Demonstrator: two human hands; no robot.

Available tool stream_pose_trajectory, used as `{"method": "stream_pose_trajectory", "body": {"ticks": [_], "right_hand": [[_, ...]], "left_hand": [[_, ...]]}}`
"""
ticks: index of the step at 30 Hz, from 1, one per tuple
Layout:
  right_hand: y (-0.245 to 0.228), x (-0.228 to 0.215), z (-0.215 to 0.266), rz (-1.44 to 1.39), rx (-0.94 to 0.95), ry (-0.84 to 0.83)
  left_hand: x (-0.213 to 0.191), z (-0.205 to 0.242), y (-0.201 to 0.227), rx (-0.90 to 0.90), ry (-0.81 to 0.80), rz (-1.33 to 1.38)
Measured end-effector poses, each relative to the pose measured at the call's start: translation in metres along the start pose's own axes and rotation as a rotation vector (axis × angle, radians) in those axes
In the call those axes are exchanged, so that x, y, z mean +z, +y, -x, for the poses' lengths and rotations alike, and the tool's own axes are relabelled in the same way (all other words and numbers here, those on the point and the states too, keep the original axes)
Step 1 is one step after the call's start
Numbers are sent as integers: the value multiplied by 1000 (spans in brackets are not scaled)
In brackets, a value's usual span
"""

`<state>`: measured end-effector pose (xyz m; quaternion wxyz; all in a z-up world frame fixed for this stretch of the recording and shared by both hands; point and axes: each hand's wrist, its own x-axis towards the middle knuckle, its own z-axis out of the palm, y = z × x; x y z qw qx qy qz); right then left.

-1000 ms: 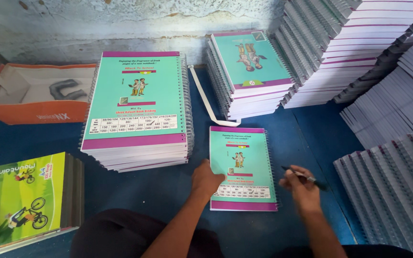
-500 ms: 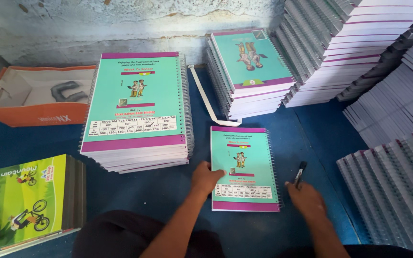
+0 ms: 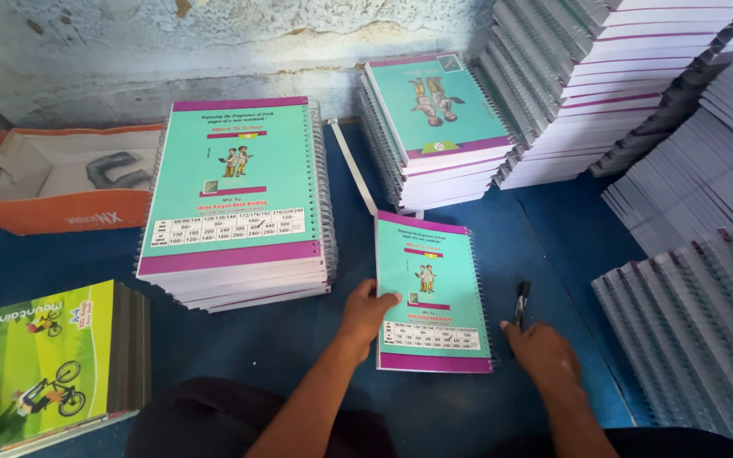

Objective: The person sits on the floor and repeatedly picks up spiral-bound notebooks from a stack, writes on the cover with a black marker, and places them on a separate stack. The person handles the notebooks one at a time and maintains two distinct piles during the process.

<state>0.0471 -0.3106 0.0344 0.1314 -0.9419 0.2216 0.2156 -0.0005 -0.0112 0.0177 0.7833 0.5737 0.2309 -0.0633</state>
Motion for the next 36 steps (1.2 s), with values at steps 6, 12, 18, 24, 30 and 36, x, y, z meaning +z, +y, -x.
{"method": "stream_pose_trajectory", "body": {"ticks": [6, 12, 18, 24, 30, 36], "right_hand": [[7, -6, 16, -112, -196, 251], [-11, -35, 66, -264, -424, 527], [-37, -78, 111, -382, -798, 566], [-67, -119, 136, -149, -1386, 607], [-86, -139, 140, 203, -1464, 584], [-78, -155, 143, 274, -1278, 175]], "left_hand": [[14, 9, 11, 99, -43, 43], [29, 24, 32, 179, -90, -6], [49, 40, 70, 279, -68, -252], [66, 50, 113, 460, -15, -874], [82, 78, 143, 555, -128, -1210], [87, 107, 169, 672, -321, -1442]]}}
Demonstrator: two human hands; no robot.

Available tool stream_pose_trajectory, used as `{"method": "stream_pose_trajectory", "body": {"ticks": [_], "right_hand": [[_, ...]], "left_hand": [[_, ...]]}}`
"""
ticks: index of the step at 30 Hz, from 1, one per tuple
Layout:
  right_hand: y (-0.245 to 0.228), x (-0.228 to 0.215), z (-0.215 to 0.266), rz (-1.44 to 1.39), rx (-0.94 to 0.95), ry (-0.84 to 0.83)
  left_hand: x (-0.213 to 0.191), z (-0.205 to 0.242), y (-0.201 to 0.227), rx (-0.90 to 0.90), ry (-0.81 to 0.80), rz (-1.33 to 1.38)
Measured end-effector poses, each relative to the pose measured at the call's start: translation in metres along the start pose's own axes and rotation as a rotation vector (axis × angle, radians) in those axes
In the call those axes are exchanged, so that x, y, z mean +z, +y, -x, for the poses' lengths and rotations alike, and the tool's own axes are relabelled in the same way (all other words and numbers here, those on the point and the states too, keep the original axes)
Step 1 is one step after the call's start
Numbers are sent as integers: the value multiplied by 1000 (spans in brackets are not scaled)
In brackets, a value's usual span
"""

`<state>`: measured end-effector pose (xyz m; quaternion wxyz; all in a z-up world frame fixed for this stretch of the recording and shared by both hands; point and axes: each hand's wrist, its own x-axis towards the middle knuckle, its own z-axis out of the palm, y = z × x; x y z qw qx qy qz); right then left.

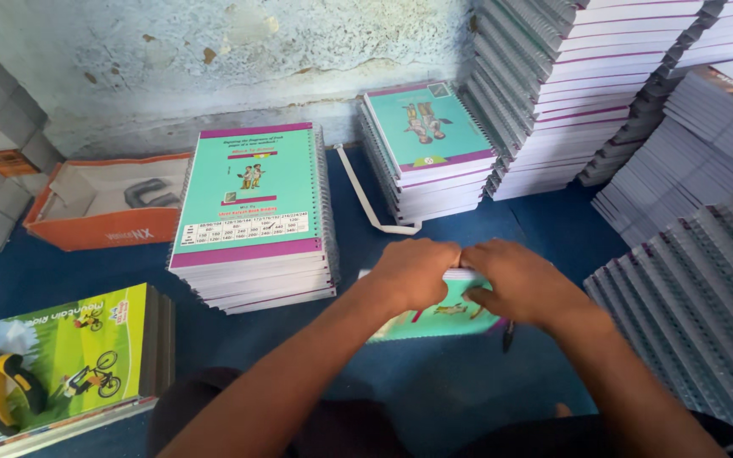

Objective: The person sits on the floor and repeatedly picks up spiral-bound notebooks from a stack, writes on the cover with a black marker, and places them on a separate stack. The person handles the notebooks one at a time and maintains two distinct piles during the process.

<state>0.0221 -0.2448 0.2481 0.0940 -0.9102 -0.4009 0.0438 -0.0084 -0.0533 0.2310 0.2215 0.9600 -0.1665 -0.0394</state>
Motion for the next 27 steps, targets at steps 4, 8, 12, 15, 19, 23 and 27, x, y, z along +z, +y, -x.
{"method": "stream_pose_trajectory", "body": {"ticks": [4, 8, 12, 15, 19, 23, 27], "right_hand": [[-12, -13, 11, -201, 227, -181], [-25, -19, 21, -179, 165, -66], [-31, -30, 30, -236, 185, 85], [-38, -42, 39, -299, 413, 87], [-45, -56, 47, -582, 453, 211], [-50, -70, 46, -791, 413, 310], [-58, -88, 36, -855, 327, 390]], "left_hand": [[-18, 6, 12, 66, -29, -95], [-30, 7, 22, 108, 5, -218], [-39, 10, 24, 205, 239, -199], [-44, 19, 18, 299, 539, -233], [-49, 29, -3, 244, 850, -29], [-47, 37, -34, 43, 934, 246], [-41, 49, -55, -45, 907, 336]]}}
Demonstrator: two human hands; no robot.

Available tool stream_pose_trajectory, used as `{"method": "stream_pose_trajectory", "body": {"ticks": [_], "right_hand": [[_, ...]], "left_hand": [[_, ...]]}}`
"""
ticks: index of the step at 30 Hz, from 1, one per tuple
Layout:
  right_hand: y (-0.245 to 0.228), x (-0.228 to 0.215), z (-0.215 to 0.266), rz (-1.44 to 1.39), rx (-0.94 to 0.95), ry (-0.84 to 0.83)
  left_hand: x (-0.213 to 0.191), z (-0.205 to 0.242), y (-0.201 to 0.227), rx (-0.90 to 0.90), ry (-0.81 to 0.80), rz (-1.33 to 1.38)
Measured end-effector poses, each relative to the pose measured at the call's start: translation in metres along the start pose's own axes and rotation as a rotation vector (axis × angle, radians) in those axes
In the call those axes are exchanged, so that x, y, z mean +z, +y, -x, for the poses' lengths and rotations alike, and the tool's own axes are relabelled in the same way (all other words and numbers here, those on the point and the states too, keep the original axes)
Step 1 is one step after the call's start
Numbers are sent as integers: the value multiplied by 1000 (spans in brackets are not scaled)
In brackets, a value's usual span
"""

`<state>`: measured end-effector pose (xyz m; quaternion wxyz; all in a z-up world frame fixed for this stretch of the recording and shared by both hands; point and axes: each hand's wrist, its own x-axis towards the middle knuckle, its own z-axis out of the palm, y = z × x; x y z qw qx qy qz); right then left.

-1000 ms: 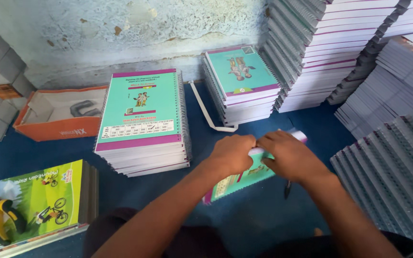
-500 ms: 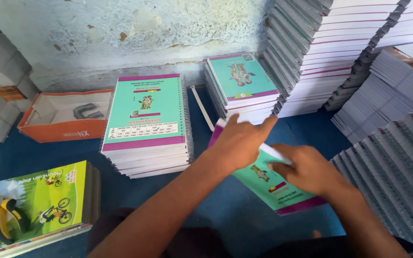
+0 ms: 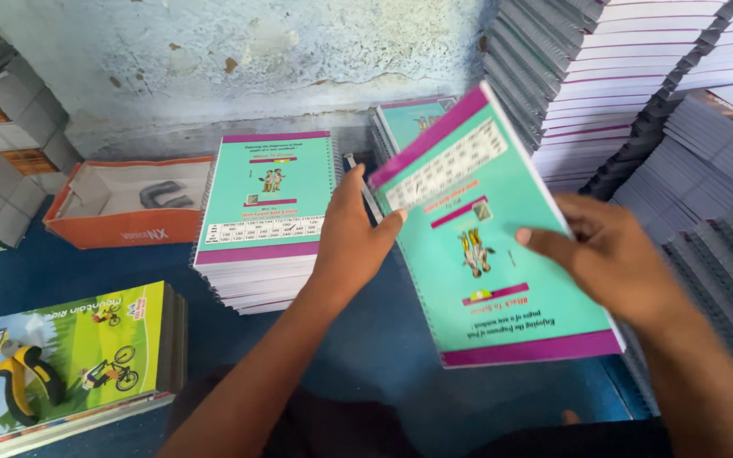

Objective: The person sits on the floor and repeatedly picks up spiral-bound notebooks from a stack, writes on the cover with a black marker, and places them on a separate stack. The person handles the notebooks one at a time and maintains two distinct piles during the process.

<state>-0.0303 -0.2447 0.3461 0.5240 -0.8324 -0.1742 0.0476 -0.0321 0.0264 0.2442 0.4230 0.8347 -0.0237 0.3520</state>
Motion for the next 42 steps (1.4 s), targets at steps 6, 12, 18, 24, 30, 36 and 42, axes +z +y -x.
{"method": "stream_pose_trajectory", "body": {"ticks": [6, 12, 18, 24, 30, 36, 42], "right_hand": [[-30, 12, -30, -77, 109, 146], [-34, 46, -65, -358, 82, 47], [-33, 97, -110, -470, 303, -149], [-34, 150, -147, -442, 290, -288], [-23, 193, -175, -396, 350, -314], [-1, 225, -186, -108, 218, -285], [9, 235, -190, 0, 150, -284]], "left_hand": [[-25, -7, -5, -746, -302, 752], [-68, -20, -16, -790, -253, 799], [-113, -55, -61, -786, -184, 617], [-150, -81, -114, -575, -110, 639], [-168, -82, -151, -664, -24, 453], [-170, -66, -180, -597, 30, 494], [-167, -61, -190, -685, 42, 360]]}}
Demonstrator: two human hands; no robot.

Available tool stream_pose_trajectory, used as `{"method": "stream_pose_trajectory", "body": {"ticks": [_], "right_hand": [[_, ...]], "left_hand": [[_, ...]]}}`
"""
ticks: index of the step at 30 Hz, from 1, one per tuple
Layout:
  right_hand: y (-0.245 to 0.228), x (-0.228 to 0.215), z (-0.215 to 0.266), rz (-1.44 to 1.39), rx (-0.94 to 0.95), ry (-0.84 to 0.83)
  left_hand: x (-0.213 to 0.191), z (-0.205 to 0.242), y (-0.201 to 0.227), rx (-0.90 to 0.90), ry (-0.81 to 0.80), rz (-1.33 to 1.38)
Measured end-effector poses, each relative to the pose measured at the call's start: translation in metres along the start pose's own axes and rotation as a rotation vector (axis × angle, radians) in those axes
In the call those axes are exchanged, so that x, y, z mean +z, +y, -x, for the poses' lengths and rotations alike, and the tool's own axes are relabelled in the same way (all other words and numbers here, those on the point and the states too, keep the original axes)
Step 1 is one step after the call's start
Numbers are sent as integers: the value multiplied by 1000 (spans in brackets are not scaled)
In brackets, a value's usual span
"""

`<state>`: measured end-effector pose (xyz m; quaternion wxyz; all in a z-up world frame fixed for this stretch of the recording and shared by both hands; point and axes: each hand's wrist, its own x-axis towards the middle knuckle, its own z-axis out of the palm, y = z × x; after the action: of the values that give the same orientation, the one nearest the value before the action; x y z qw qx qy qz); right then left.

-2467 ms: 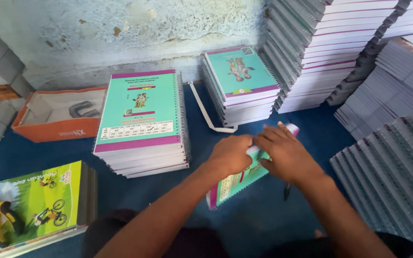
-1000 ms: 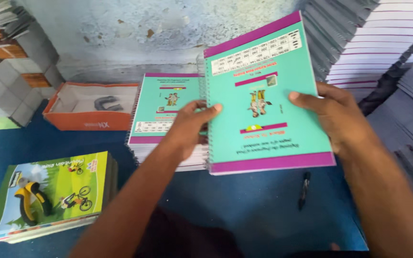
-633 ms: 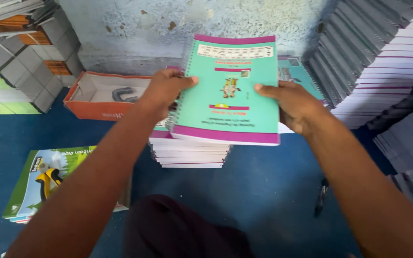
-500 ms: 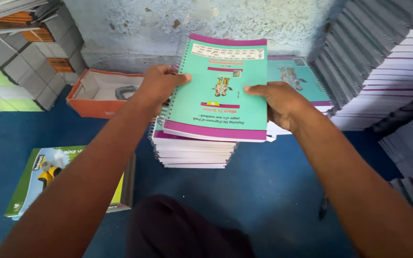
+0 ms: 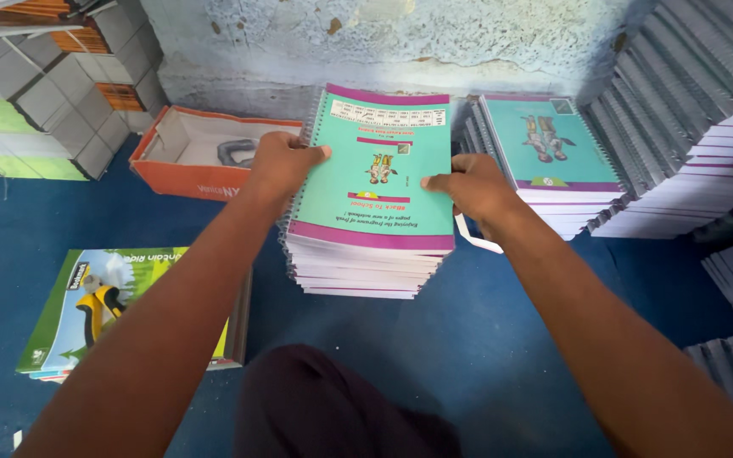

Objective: The person sits on the floor and repeatedly picks up spiral-bound notebooks from a stack, writes on the cover with a black marker, and places them on a separate stack. The person handles the notebooks one at a time and maintains two distinct piles during the process.

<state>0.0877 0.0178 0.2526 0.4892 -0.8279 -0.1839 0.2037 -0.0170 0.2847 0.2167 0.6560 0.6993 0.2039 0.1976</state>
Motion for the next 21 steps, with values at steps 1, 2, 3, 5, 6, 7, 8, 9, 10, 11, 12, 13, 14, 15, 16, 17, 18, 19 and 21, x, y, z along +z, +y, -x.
{"method": "stream_pose_trajectory", "body": {"ticks": [1, 2, 3, 5, 6, 7, 8, 9, 10, 11, 12, 13, 14, 15, 16, 17, 18, 19, 21], "right_hand": [[0, 0, -1, 20, 2, 7], [1, 1, -1, 40, 3, 14], [1, 1, -2, 59, 5, 21], [1, 0, -2, 83, 7, 20], [1, 0, -2, 93, 7, 19], [2, 1, -2, 105, 2, 23], [3, 1, -2, 118, 1, 30], [5, 0, -2, 131, -1, 37], [7, -1, -2, 145, -20, 46], [9, -2, -2, 158, -39, 56], [10, -1, -3, 170, -60, 65], [12, -1, -3, 141, -87, 62], [13, 0, -4, 114, -113, 59], [14, 0, -4, 86, -140, 56], [15, 0, -4, 119, -152, 63], [16, 1, -4, 153, -163, 70], [17, 1, -3, 186, -175, 76], [18, 1, -2, 200, -174, 81], [19, 2, 1, 229, -175, 89]], "left_hand": [[1, 0, 0, -11, 16, -23], [2, -1, 0, -21, 31, -45], [3, -2, -1, -32, 46, -68], [4, -5, -1, -44, 54, -93], [4, -6, -1, -48, 58, -108], [3, -6, -2, -44, 56, -100], [3, -7, -4, -40, 51, -91], [4, -8, -6, -36, 46, -82], [4, -9, -8, -28, 45, -85], [4, -10, -9, -20, 45, -88], [3, -11, -11, -11, 45, -92], [2, -12, -12, -15, 42, -81], [1, -13, -12, -20, 40, -69], [1, -14, -13, -25, 37, -57], [1, -15, -14, -20, 40, -50], [1, -17, -14, -14, 43, -44], [1, -17, -15, -10, 47, -37], [0, -17, -15, -2, 45, -83], [-2, -17, -16, 17, 45, -173]]}}
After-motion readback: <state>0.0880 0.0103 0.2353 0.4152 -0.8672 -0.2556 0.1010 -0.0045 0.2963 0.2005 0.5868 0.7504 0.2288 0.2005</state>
